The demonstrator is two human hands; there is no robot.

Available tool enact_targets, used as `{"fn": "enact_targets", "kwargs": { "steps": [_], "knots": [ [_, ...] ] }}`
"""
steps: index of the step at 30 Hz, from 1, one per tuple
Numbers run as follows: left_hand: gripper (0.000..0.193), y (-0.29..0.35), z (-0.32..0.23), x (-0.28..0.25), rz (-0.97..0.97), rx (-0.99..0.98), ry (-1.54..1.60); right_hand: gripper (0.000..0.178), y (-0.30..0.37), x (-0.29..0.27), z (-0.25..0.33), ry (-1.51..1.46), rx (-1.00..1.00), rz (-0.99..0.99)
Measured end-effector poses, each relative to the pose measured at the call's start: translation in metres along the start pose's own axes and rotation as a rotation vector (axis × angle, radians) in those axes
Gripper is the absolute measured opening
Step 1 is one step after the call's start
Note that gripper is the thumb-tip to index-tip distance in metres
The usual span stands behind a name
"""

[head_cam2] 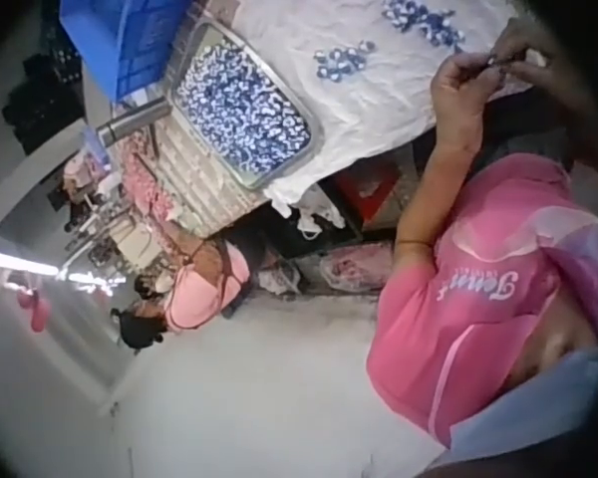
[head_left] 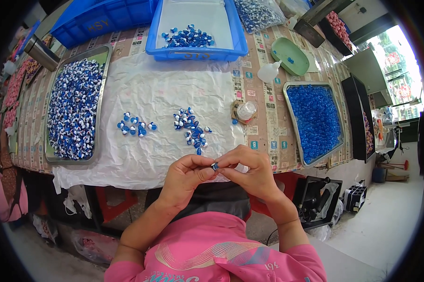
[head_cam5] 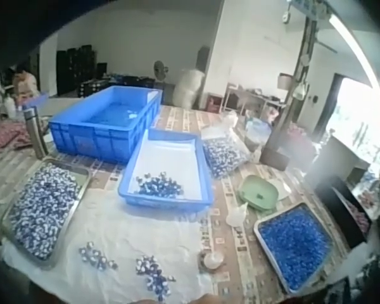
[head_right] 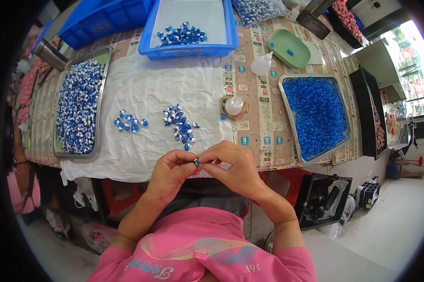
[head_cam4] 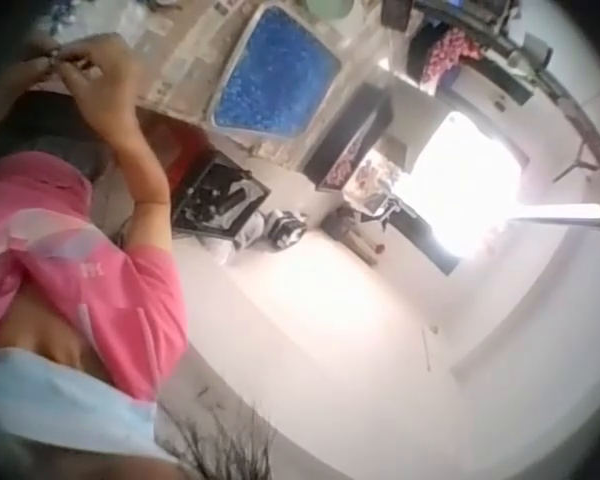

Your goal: Assembling small white and blue plastic toy components using a small bottle of adhesive.

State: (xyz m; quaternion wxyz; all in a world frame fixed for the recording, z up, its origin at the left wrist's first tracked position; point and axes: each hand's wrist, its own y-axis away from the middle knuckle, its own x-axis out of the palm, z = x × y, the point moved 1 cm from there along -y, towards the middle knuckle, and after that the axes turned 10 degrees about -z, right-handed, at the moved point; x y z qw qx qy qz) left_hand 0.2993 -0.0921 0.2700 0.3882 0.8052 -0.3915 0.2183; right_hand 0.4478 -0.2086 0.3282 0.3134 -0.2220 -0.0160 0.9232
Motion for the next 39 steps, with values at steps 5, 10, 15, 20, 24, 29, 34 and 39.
{"fn": "enact_targets", "kwargs": {
  "steps": [5, 10, 15, 20, 24, 29, 34, 39],
  "knots": [
    [0.022, 0.001, 0.004, 0.003, -0.035, 0.034, 0.005, 0.015, 0.001, -0.001, -0.004, -0.026, 0.013, 0.0],
    [0.017, 0.003, 0.005, 0.009, -0.072, 0.079, 0.0, 0.014, 0.004, -0.003, -0.007, -0.077, 0.073, 0.006],
    [0.017, 0.004, 0.006, 0.01, -0.059, 0.083, -0.002, 0.015, 0.007, -0.005, -0.01, -0.075, -0.001, 0.017],
    [0.017, 0.006, 0.009, 0.01, -0.055, 0.074, -0.006, 0.015, 0.011, -0.006, -0.009, -0.068, -0.031, 0.006],
    [0.024, 0.01, 0.005, 0.013, -0.056, 0.063, -0.026, 0.017, 0.01, -0.009, -0.007, -0.069, -0.094, 0.024],
    [0.028, 0.016, -0.007, 0.007, -0.087, 0.183, -0.151, 0.02, 0.007, -0.03, -0.002, 0.082, -0.114, -0.102],
    [0.027, 0.017, -0.029, -0.006, -0.15, 0.367, -0.329, 0.019, -0.007, -0.1, -0.024, 0.539, -0.127, -0.553],
    [0.026, 0.015, -0.047, -0.028, -0.213, 0.496, -0.442, 0.023, -0.007, -0.17, -0.069, 1.029, -0.023, -0.661]
  ]
}}
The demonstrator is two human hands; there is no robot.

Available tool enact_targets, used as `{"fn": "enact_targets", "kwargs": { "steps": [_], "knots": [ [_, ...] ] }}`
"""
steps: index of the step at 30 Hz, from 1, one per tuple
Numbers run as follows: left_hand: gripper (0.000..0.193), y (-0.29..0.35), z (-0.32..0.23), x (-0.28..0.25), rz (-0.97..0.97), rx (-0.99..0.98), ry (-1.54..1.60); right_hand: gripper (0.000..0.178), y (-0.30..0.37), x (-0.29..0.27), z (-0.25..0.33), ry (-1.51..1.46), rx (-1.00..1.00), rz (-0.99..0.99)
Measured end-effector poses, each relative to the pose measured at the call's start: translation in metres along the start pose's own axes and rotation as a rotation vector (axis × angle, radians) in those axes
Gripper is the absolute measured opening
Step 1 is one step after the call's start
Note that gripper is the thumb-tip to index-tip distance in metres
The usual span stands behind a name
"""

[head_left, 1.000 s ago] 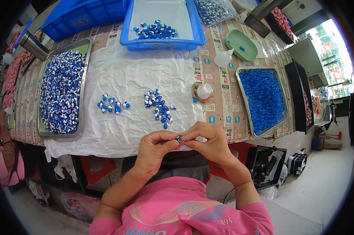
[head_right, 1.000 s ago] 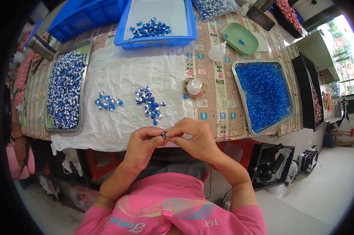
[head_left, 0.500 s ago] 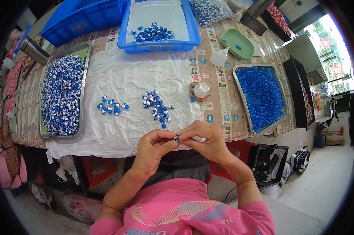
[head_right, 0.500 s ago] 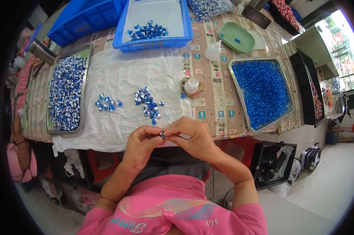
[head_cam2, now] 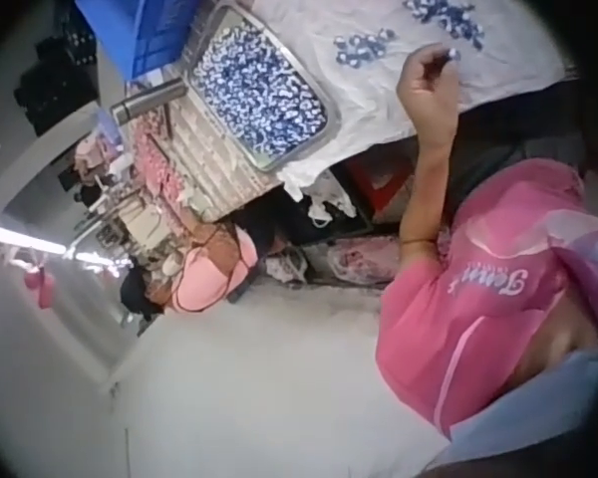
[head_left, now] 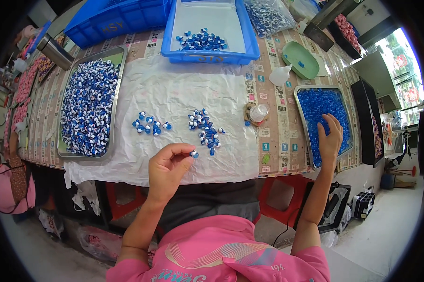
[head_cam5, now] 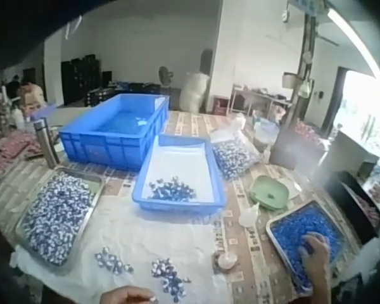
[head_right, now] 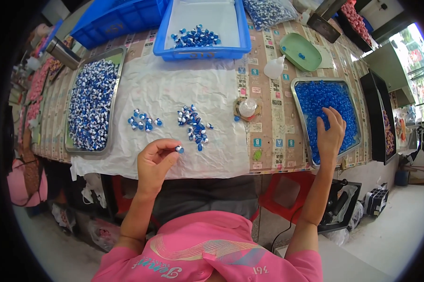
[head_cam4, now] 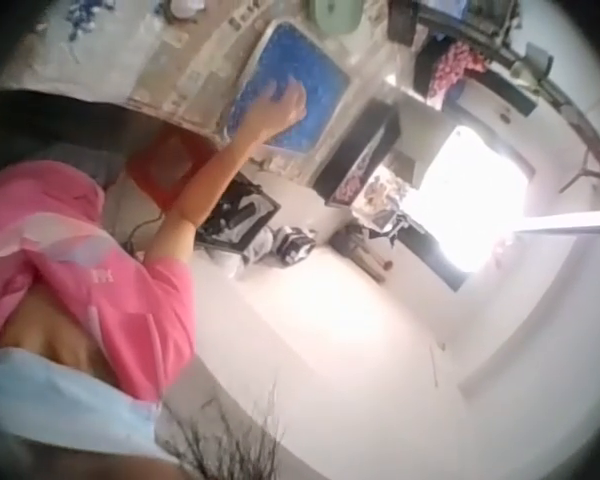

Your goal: Assembling small white and blue plastic toy components using a small bottle of adhesive.

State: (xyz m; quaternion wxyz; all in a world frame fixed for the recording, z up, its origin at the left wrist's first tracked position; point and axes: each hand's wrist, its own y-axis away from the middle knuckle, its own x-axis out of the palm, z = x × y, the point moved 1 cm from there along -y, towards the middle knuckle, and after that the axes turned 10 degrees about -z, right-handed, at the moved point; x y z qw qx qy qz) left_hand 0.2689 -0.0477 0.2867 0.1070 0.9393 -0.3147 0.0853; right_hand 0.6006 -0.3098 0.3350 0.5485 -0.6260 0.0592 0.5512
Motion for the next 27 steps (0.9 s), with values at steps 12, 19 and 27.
{"fn": "enact_targets", "kwargs": {
  "steps": [12, 19, 27],
  "knots": [
    [0.02, -0.025, -0.015, -0.015, -0.261, 0.665, -0.813, 0.021, -0.008, 0.009, -0.023, -0.052, 0.055, 0.094],
    [0.019, -0.021, -0.007, 0.037, -0.116, 0.79, -0.79, 0.024, 0.003, 0.0, -0.003, -0.295, 0.323, -0.063],
    [0.016, -0.02, 0.005, 0.064, -0.028, 0.716, -0.835, 0.02, 0.037, -0.02, 0.052, -0.871, 0.341, 0.295]
  ]
}}
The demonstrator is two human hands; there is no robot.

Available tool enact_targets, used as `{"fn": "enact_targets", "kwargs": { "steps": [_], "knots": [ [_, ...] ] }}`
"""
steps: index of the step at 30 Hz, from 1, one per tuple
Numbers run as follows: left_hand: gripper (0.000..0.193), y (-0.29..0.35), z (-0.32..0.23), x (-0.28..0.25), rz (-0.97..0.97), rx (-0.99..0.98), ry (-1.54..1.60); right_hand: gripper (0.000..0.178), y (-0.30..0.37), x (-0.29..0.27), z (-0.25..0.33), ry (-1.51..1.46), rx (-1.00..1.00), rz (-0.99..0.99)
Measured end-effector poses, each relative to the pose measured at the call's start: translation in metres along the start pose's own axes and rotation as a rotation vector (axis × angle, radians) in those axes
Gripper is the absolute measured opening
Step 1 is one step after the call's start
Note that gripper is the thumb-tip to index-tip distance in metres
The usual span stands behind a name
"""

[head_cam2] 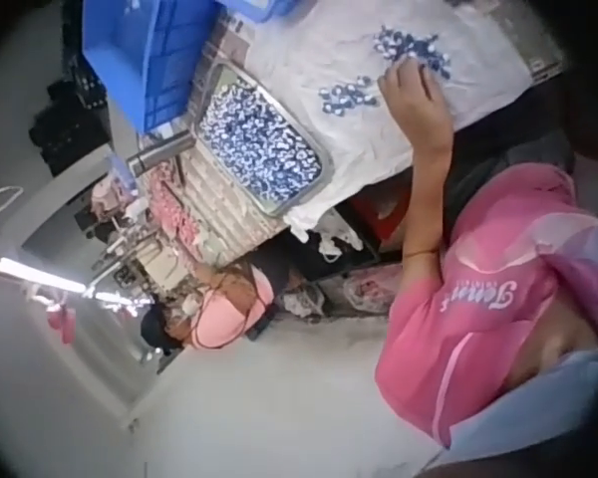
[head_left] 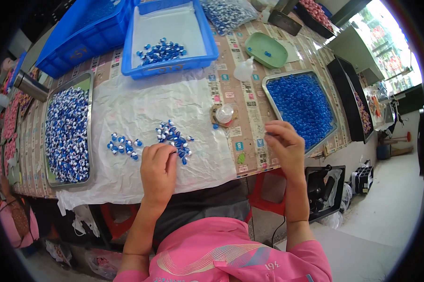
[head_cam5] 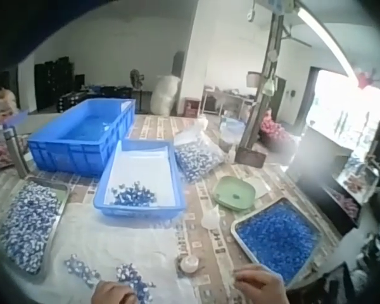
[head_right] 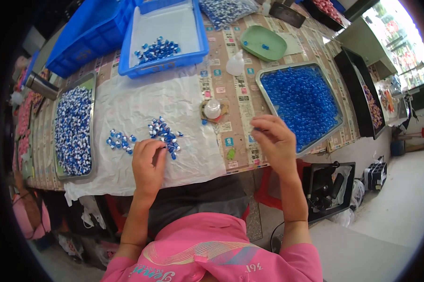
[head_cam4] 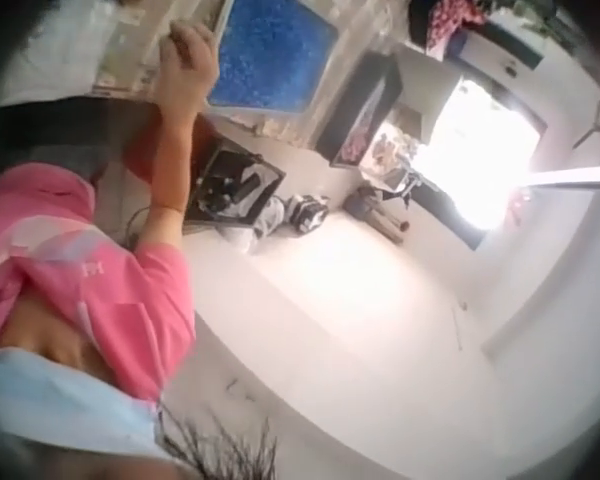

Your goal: Assembling small white and blue plastic toy components using a small bottle of adhesive.

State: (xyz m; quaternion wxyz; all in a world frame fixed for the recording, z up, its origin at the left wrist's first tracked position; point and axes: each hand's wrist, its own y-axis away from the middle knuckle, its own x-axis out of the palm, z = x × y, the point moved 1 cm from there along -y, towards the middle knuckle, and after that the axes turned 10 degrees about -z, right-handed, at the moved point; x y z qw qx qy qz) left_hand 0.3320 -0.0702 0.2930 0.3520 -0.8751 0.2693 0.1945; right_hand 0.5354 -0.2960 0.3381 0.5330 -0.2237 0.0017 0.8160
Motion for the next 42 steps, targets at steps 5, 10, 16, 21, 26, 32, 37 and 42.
{"fn": "enact_targets", "kwargs": {
  "steps": [5, 10, 16, 21, 26, 32, 37, 42],
  "knots": [
    [0.018, 0.006, -0.006, 0.003, -0.012, -0.055, 0.032, 0.022, 0.017, 0.013, 0.003, -0.152, 0.168, 0.154],
    [0.017, 0.014, -0.018, -0.002, -0.051, -0.184, 0.226, 0.025, 0.027, 0.026, 0.002, -0.411, 0.402, 0.225],
    [0.014, 0.031, -0.028, 0.002, 0.098, -0.625, 0.784, 0.022, 0.032, 0.038, 0.003, -0.351, 0.428, 0.296],
    [0.017, 0.035, -0.031, 0.003, 0.222, -1.001, 1.063, 0.023, 0.035, 0.048, 0.003, -0.21, 0.274, 0.298],
    [0.018, 0.035, -0.024, 0.004, 0.261, -1.091, 1.126, 0.022, 0.033, 0.051, 0.007, -0.183, 0.236, 0.334],
    [0.022, 0.038, -0.018, 0.004, 0.261, -1.142, 1.193, 0.02, 0.031, 0.053, 0.006, -0.207, 0.238, 0.332],
    [0.025, 0.038, -0.015, 0.001, 0.266, -1.146, 1.234, 0.019, 0.028, 0.055, 0.011, -0.319, 0.423, 0.321],
    [0.026, 0.038, -0.011, -0.001, 0.273, -1.137, 1.26, 0.019, 0.023, 0.056, 0.01, -0.295, 0.265, 0.312]
  ]
}}
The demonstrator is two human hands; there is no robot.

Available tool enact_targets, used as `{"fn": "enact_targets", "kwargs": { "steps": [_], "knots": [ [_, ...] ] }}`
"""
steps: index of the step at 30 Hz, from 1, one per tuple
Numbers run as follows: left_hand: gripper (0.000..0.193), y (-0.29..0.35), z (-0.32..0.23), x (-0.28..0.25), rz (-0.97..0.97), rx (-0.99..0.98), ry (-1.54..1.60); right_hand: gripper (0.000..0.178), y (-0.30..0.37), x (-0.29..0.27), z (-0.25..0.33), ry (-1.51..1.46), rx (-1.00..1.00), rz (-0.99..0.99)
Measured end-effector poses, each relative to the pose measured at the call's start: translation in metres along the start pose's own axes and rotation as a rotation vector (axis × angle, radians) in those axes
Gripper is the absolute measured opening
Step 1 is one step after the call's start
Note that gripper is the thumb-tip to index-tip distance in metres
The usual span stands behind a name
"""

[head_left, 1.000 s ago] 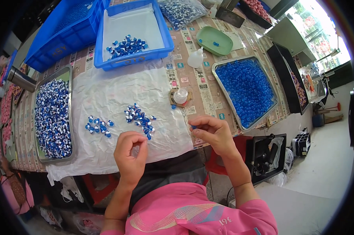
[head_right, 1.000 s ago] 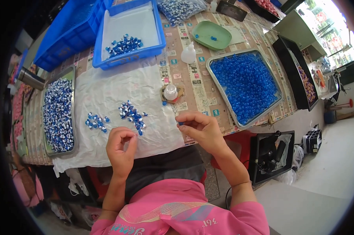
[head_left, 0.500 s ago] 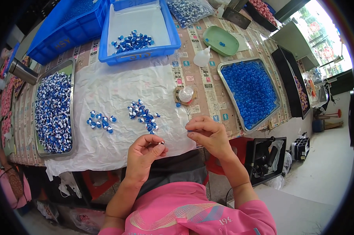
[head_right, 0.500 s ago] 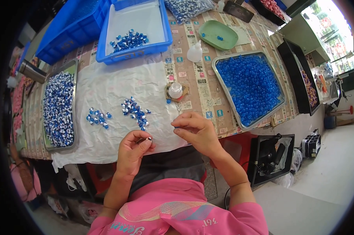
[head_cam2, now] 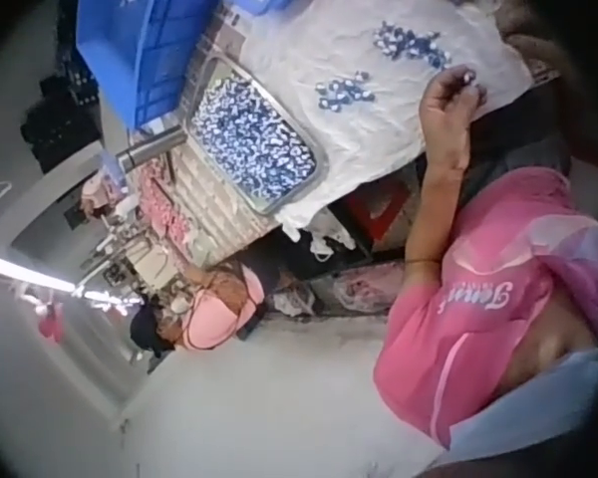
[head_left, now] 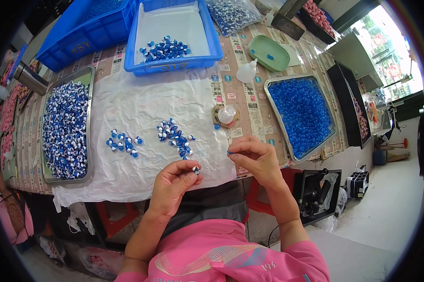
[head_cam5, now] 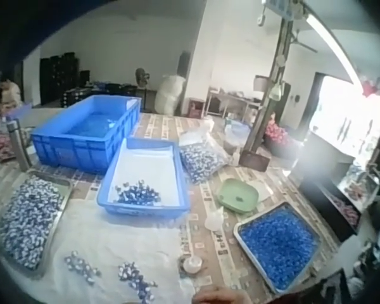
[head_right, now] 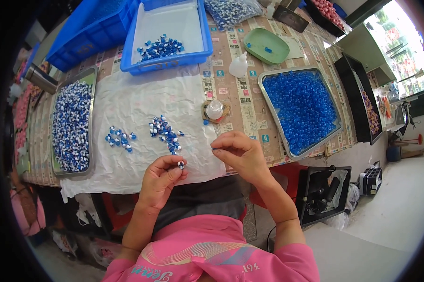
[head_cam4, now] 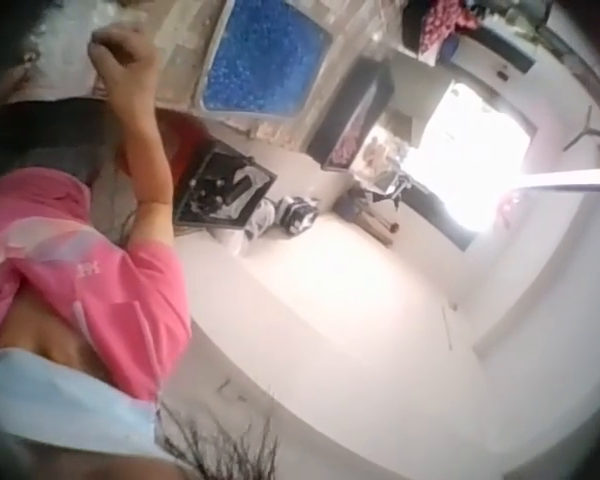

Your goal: Assembling small white and blue plastic toy components using a small bottle of adhesive.

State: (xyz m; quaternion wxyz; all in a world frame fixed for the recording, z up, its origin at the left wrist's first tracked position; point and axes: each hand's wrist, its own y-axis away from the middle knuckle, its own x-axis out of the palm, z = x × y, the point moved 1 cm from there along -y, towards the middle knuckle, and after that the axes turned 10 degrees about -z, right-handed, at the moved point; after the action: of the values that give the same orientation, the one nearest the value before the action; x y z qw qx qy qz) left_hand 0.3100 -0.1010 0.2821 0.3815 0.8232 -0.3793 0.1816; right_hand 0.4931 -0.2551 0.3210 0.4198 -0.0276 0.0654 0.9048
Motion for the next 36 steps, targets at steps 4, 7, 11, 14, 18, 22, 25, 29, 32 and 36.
{"fn": "enact_targets", "kwargs": {
  "steps": [4, 7, 11, 14, 18, 22, 25, 29, 32, 36],
  "knots": [
    [0.025, 0.002, -0.002, -0.001, -0.001, -0.018, 0.016, 0.02, -0.002, 0.001, 0.007, 0.025, 0.038, -0.006],
    [0.026, 0.001, -0.004, -0.003, -0.002, -0.024, 0.014, 0.02, -0.006, 0.001, 0.012, 0.021, 0.042, -0.019],
    [0.026, 0.002, -0.003, -0.006, 0.017, -0.015, 0.009, 0.019, -0.018, -0.002, 0.019, 0.132, -0.133, -0.076],
    [0.027, 0.002, -0.004, -0.008, 0.036, -0.006, 0.022, 0.017, -0.029, 0.003, 0.035, 0.285, -0.262, -0.163],
    [0.027, 0.004, -0.006, -0.011, 0.038, 0.007, 0.013, 0.017, -0.048, 0.011, 0.043, 0.472, -0.405, -0.201],
    [0.027, 0.005, -0.008, -0.013, 0.033, -0.004, 0.014, 0.018, -0.061, 0.018, 0.047, 0.622, -0.519, -0.211],
    [0.027, 0.006, -0.009, -0.014, 0.034, -0.008, 0.01, 0.017, -0.067, 0.02, 0.046, 0.695, -0.569, -0.193],
    [0.027, 0.006, -0.01, -0.016, 0.042, -0.004, 0.011, 0.017, -0.07, 0.022, 0.048, 0.765, -0.607, -0.173],
    [0.026, 0.005, -0.009, -0.018, 0.049, -0.01, 0.023, 0.017, -0.069, 0.022, 0.048, 0.736, -0.603, -0.176],
    [0.027, 0.005, -0.009, -0.018, 0.042, 0.002, 0.019, 0.017, -0.06, 0.023, 0.05, 0.699, -0.623, -0.19]
  ]
}}
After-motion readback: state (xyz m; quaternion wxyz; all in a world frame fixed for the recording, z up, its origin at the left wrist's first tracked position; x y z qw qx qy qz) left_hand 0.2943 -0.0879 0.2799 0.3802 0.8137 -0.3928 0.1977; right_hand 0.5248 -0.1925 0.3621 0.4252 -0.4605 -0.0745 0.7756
